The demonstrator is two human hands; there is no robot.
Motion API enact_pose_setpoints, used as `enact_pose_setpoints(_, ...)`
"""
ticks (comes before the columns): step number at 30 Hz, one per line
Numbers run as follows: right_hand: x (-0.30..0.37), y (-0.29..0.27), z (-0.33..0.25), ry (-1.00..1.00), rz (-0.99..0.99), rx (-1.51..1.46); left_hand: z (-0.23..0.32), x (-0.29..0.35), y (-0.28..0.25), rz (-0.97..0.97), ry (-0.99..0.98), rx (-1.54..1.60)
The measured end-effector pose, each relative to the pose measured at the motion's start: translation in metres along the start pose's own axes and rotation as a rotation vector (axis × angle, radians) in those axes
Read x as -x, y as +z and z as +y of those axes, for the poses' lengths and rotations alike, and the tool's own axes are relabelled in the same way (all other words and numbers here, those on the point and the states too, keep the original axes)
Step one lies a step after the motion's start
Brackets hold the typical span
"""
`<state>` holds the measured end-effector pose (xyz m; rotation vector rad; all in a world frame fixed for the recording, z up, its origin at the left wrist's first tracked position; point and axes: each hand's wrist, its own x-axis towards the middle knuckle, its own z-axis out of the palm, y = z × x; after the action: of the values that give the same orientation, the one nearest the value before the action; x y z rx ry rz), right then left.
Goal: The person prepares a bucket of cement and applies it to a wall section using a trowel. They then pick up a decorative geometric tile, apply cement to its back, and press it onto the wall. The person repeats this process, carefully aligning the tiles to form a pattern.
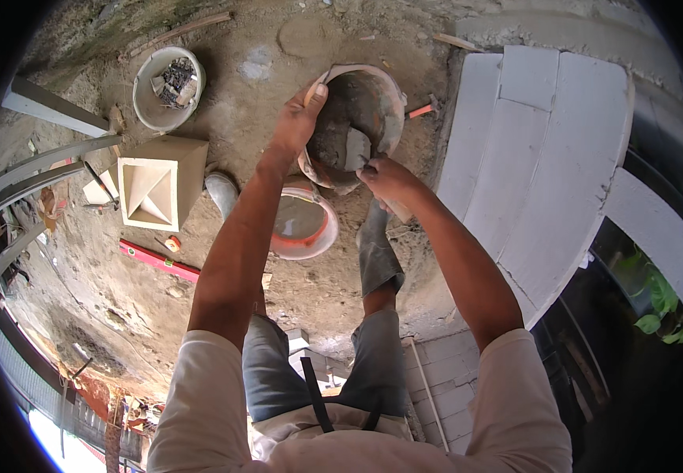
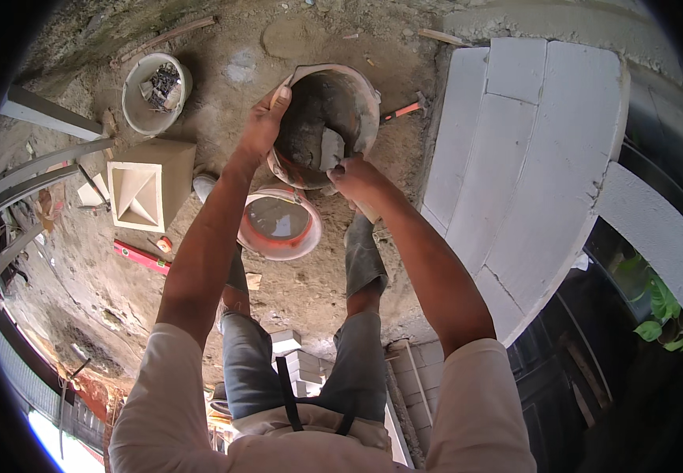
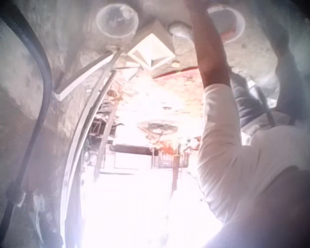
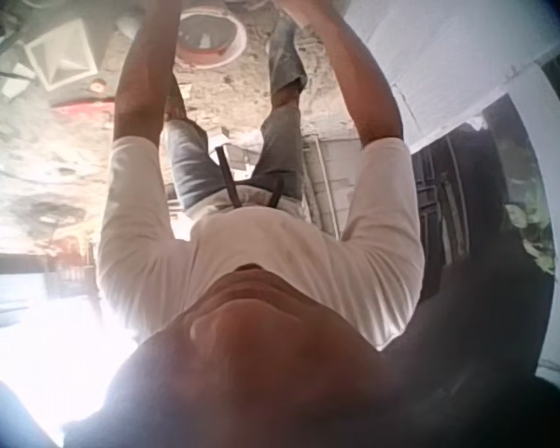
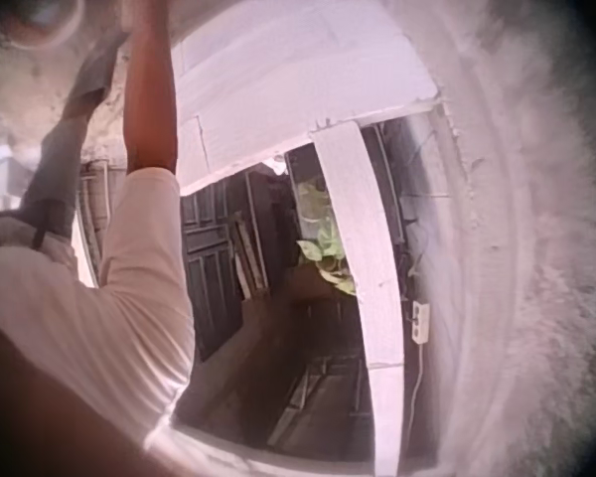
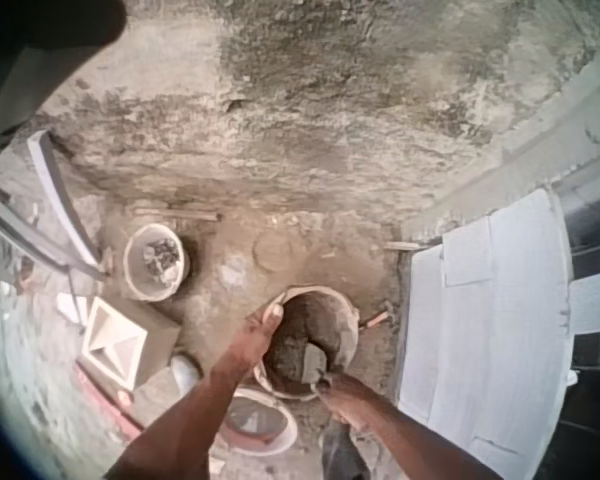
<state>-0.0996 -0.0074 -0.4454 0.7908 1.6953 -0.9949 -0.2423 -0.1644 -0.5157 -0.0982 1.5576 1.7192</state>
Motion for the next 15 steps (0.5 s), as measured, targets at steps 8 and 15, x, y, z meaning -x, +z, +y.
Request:
enact_pose_setpoints(8, 0.027, 0.025, 0.019, -0.236, 0.379, -0.105, 0.014, 0.001, 0.018, -0.047, -0.050, 0.079)
enact_pose_setpoints(15, 0.022, 0.023, 0.009, -0.261, 0.463, 0.367, 0.036, -0.006, 0.019, -0.073, -0.123, -0.033)
